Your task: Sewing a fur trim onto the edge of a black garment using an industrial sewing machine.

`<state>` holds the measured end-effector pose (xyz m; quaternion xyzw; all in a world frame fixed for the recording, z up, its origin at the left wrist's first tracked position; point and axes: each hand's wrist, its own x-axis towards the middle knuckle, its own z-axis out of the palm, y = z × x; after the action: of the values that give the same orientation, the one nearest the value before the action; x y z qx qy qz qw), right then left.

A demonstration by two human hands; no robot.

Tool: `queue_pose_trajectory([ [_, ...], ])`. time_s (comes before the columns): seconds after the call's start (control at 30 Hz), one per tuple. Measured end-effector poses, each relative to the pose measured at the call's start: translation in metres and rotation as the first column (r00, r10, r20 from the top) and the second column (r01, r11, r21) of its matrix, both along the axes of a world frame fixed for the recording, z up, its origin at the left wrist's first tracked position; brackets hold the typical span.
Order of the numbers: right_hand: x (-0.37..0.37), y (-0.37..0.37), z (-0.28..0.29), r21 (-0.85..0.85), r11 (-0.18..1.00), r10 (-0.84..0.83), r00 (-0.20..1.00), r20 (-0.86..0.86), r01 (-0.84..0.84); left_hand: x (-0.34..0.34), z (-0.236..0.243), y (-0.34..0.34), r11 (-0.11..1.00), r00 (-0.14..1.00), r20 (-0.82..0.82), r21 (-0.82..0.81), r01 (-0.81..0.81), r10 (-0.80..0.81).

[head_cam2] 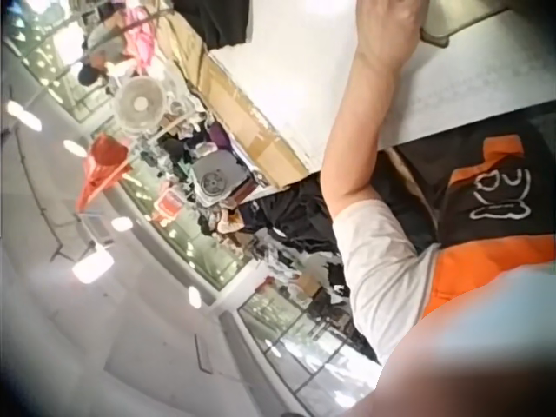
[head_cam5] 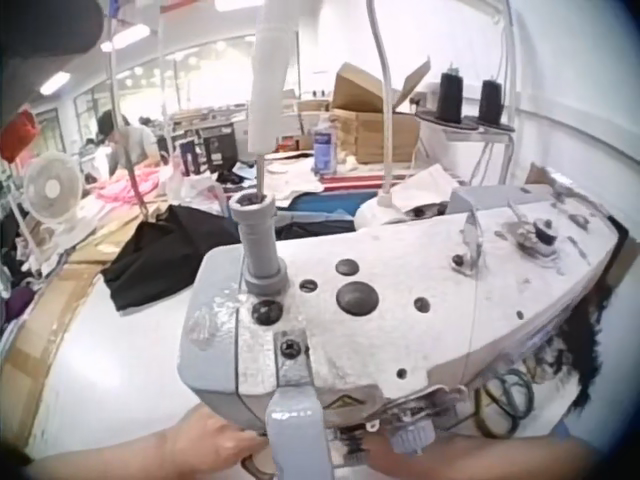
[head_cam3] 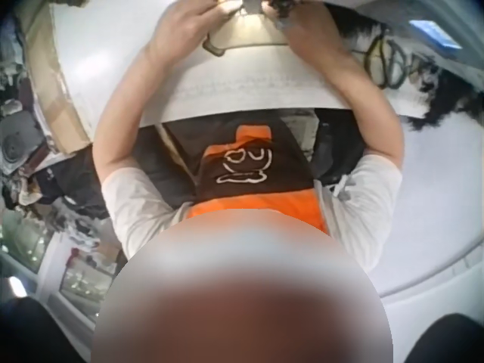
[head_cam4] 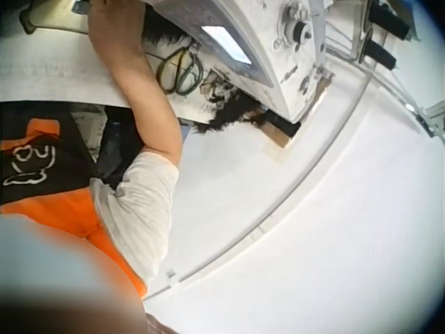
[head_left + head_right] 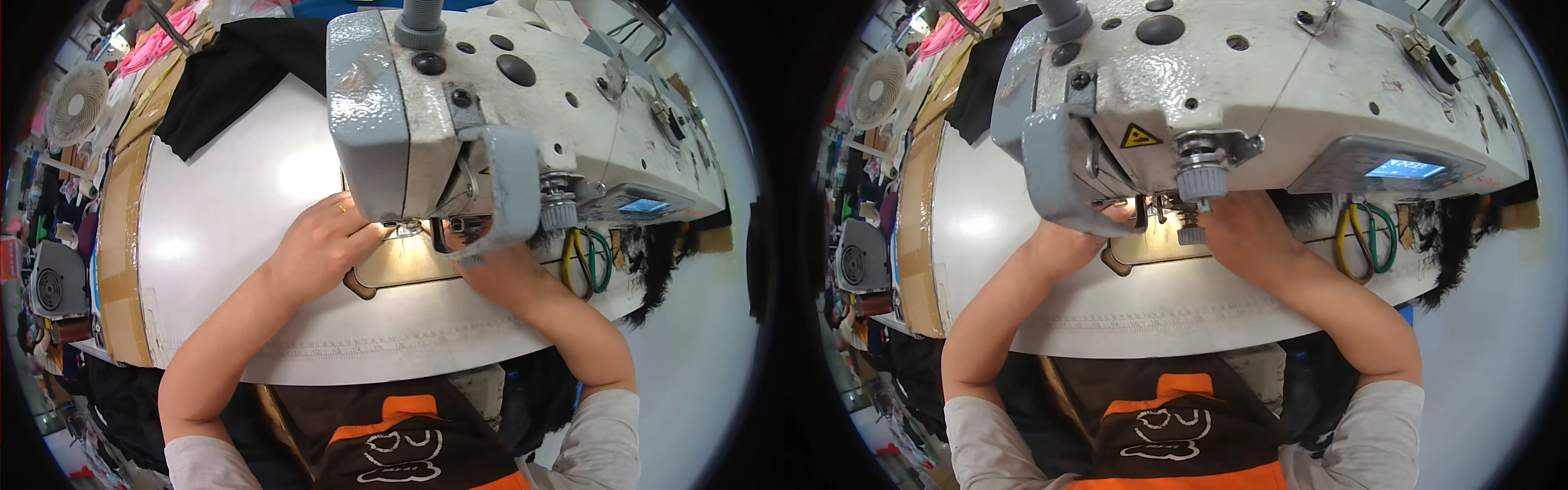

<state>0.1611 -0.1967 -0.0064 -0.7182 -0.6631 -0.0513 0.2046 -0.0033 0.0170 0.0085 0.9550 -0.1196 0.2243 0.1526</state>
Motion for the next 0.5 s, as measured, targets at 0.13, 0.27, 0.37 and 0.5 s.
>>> queue_pose_trajectory([
  [0.13, -0.001, 0.004, 0.007, -0.16, 0.986, -0.056, 0.994, -0.091, 0.041, 0.0, -0.001, -0.003, 1.0, 1.0, 0.028, 0.021, -0.01, 0.009],
  [0.27, -0.002, 0.006, 0.007, -0.028, 0.997, -0.072, 0.988, -0.134, 0.069, -0.003, -0.001, -0.002, 0.999, 1.0, -0.008, 0.034, -0.013, 0.013],
  [0.37, 0.005, 0.011, -0.004, 0.083, 0.997, 0.004, 0.985, -0.17, 0.01, 0.0, -0.004, 0.001, 0.998, 1.0, 0.018, 0.053, -0.014, 0.013],
  [0.5, 0.009, 0.008, -0.002, -0.085, 0.996, -0.051, 0.965, -0.257, 0.03, -0.002, -0.004, 0.0, 0.999, 1.0, 0.01, 0.04, -0.011, 0.01],
])
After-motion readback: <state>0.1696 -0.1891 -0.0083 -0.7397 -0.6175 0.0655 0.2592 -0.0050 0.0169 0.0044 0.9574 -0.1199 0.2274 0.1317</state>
